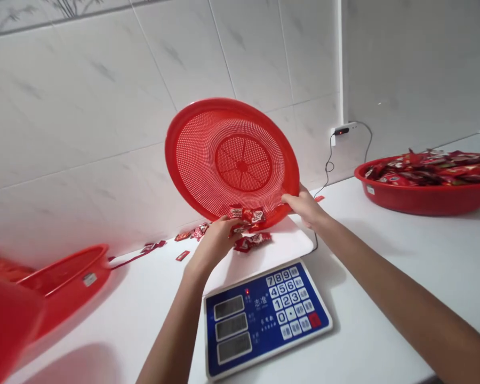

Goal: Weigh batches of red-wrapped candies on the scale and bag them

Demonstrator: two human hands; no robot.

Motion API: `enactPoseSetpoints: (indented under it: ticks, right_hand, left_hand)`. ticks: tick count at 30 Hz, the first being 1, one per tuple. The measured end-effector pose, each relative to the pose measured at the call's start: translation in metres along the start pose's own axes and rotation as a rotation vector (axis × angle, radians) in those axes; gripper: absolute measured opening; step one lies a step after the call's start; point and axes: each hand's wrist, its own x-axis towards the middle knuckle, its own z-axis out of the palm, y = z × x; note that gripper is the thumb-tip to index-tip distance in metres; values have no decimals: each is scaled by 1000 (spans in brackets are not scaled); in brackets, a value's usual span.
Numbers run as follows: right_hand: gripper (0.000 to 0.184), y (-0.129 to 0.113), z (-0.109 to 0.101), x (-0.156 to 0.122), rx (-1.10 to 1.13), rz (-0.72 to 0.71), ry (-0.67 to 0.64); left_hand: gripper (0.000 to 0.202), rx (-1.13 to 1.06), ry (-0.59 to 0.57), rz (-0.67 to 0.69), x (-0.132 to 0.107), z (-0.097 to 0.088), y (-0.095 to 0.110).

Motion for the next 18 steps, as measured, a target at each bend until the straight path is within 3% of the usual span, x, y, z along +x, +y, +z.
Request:
enactPoseSetpoints:
  ticks: [4,7,14,18]
  right_hand:
    - [44,9,-16,-3,19,21,44]
    - [42,10,-21,0,60,45,100]
    - [36,-29,-21,26,154,-76,133]
    - [25,-40,-22,25,237,15,146]
  left_hand:
    - [22,-54,84,-80,-5,-1,-3]
    - [22,-98,190,-153,-6,-13,-4]
    - [28,-334,382,-142,-25,-45,-2]
    - [27,-366,371,-68,-32,-47,-6]
